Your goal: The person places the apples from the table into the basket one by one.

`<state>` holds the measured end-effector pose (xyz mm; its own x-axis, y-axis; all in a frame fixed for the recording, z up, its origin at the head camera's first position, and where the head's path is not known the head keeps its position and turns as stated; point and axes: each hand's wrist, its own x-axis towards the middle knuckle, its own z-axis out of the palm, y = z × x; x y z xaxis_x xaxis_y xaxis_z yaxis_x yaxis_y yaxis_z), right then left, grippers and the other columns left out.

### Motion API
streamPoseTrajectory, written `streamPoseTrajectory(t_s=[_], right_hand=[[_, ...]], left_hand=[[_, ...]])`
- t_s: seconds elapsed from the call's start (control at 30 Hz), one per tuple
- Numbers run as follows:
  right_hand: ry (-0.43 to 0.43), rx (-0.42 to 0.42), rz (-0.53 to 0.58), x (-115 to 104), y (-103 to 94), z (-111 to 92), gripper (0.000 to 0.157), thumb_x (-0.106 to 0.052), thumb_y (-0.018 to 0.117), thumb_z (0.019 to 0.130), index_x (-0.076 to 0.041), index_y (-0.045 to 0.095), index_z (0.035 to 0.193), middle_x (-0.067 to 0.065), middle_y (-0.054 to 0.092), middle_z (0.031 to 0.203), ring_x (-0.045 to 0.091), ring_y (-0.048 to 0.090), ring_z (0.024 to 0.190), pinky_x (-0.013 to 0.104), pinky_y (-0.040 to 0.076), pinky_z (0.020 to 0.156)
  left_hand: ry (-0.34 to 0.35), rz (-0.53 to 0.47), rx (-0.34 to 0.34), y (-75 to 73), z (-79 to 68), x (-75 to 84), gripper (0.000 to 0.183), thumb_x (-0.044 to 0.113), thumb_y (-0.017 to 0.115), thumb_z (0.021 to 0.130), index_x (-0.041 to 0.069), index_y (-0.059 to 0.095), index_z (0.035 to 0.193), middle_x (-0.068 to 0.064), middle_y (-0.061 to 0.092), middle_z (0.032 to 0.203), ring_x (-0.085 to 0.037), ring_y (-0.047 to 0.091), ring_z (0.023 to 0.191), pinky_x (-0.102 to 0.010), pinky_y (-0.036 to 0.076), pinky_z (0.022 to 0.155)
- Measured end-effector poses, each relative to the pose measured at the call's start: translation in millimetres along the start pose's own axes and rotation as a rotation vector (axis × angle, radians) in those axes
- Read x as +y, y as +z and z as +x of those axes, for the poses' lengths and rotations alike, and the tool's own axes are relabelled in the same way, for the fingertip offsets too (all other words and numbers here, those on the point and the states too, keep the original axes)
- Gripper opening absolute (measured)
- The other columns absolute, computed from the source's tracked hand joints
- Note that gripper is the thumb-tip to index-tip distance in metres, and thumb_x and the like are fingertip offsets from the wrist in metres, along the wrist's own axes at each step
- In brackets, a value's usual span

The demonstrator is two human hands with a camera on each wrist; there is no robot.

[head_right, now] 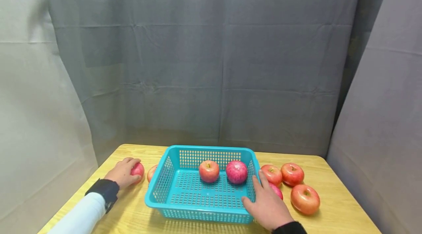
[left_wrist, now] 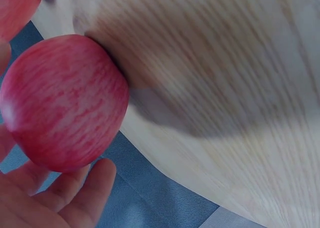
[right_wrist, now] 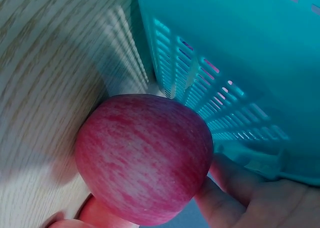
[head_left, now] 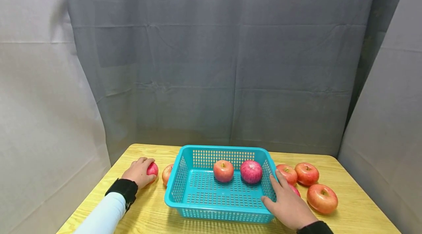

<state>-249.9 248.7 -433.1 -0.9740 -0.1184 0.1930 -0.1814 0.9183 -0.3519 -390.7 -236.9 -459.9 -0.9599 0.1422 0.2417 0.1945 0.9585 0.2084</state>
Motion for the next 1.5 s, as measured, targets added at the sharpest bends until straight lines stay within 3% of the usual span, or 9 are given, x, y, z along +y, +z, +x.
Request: streamPoseTrajectory(t_s=[0.4,0.63,0.9,1.13,1.5], right_hand=[[0.026,-0.031,0.016,-0.2,-0.5,1.0,0.092,-0.067,0.051,0.085,0.001,0.033,0.144,0.022,0.014,0.153,0.040,0.030,0.129,0.064,0.040,0.092],[0.025,-0.035,0.019,-0.5,-1.1,1.2,0.093,-0.068,0.051,0.084,0.001,0.033,0.144,0.021,0.014,0.153,0.040,0.030,0.129,0.064,0.040,0.092],[0.017,-0.017,0.006,-0.1,-1.0,1.7,0.091,-0.067,0.051,0.085,0.001,0.034,0.143,0.023,0.016,0.152,0.041,0.031,0.128,0.063,0.041,0.091],[0.022,-0.027,0.004,2.0,1.9,1.3,0.092,-0.068,0.049,0.085,0.001,0.033,0.144,0.023,0.015,0.152,0.041,0.031,0.128,0.064,0.041,0.091],[0.017,-0.023,0.007,0.6,-0.5,1.8,0.090,-0.065,0.051,0.086,0.001,0.031,0.145,0.024,0.015,0.152,0.041,0.032,0.128,0.064,0.041,0.090]], left_hand=[[-0.027,-0.011,-0.005,-0.1,-0.4,-0.3,0.065,0.033,0.079,0.075,0.010,0.051,0.130,-0.022,0.052,0.121,-0.040,0.050,0.098,-0.060,0.050,0.080],[0.002,-0.016,0.037,-14.0,3.0,5.0,0.064,0.034,0.077,0.076,0.013,0.051,0.130,-0.019,0.053,0.122,-0.038,0.050,0.099,-0.059,0.051,0.077],[0.070,-0.011,0.079,-38.8,5.6,24.1,0.059,0.037,0.073,0.076,0.015,0.054,0.128,-0.014,0.056,0.118,-0.033,0.053,0.096,-0.055,0.052,0.074],[0.079,0.014,0.082,-54.8,6.0,41.9,0.060,0.038,0.075,0.075,0.017,0.054,0.127,-0.013,0.057,0.117,-0.032,0.053,0.094,-0.053,0.053,0.074],[0.168,0.017,0.101,-81.9,14.7,77.7,0.053,0.036,0.073,0.076,0.018,0.056,0.123,-0.008,0.057,0.114,-0.027,0.052,0.091,-0.045,0.055,0.070]])
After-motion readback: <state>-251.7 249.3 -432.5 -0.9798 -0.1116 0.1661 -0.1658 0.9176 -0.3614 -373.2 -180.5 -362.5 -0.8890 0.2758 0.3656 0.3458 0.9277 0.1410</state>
